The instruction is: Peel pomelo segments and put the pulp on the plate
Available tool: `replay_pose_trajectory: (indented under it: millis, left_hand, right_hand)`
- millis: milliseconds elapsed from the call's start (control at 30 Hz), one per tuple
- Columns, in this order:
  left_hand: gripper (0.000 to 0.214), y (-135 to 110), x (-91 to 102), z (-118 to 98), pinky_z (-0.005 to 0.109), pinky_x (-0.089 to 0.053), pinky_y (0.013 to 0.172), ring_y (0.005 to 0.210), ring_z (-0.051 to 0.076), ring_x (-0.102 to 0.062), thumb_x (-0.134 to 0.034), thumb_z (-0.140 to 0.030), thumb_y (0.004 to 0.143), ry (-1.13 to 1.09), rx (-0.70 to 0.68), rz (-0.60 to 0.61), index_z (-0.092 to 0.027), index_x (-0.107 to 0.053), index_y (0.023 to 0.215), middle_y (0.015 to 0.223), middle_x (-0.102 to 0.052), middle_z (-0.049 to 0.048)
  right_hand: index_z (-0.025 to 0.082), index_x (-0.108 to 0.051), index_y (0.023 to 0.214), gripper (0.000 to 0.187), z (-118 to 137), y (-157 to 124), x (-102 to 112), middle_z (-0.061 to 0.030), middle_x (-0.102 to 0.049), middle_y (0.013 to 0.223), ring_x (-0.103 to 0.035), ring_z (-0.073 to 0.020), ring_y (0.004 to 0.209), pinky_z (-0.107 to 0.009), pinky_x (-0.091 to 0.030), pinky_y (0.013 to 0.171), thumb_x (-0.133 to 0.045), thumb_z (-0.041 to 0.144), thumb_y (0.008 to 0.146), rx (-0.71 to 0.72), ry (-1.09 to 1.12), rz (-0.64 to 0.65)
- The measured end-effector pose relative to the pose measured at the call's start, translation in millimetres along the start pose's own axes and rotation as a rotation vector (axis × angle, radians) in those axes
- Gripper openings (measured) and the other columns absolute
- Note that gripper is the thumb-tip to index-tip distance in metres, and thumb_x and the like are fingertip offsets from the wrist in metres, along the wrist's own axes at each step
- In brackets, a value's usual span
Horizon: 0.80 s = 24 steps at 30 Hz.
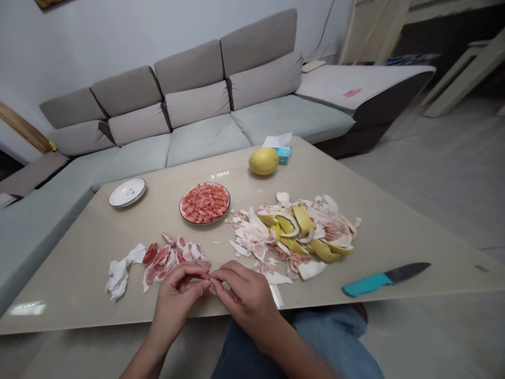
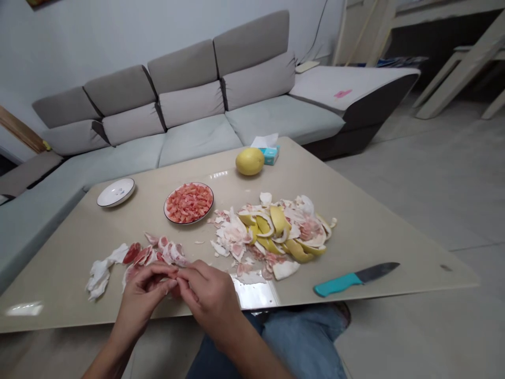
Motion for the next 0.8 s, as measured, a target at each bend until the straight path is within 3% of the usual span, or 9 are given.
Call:
replay_pose_trajectory:
  millis: [233,400,800]
  left_hand:
    - [0.013,0,-1.3,14,0.023,-0.054,0.066,0.073,0.017,-0.066,-0.083,-0.022,0.066,-0.068,0.106,0.003,-0.019,-0.076,0.076,0.079,-0.073,0.0048]
    - [0.018,-3,-8.2,19,0.022,-0.053,0.069,0.075,0.016,-0.066,-0.084,-0.023,0.066,-0.179,0.204,0.001,-0.017,-0.075,0.08,0.082,-0.074,0.0056]
    - [0.024,-10,-28.5,35,0.019,-0.058,0.075,0.073,0.009,-0.068,-0.083,-0.016,0.069,-0.675,0.466,0.0,-0.014,-0.07,0.09,0.085,-0.071,0.0022]
  right_hand:
    - [0.02,-0.065,0.084,0.015,6,-1,3,-0.0045,-0.067,0.077,-0.062,-0.0154,0.066,-0.024,-0.045,0.059,-0.053,0.011,0.084,0.004,-0.099,-0.077]
    - [0.02,-0.061,0.074,0.012,0,1,8,-0.002,-0.063,0.071,-0.052,-0.0114,0.053,-0.022,-0.039,0.05,-0.055,0.01,0.079,-0.093,-0.051,-0.147]
    - [0.02,-0.061,0.069,0.013,-12,3,15,0.0021,-0.056,0.066,-0.045,-0.0091,0.049,-0.02,-0.036,0.046,-0.057,0.008,0.073,-0.231,0.139,-0.201]
Point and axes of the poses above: each hand's wrist, its own y-axis towards the middle knuckle, its own x-axis out of the back of the hand, z = x × y, the point moved 9 cm from there along y, towards the middle knuckle
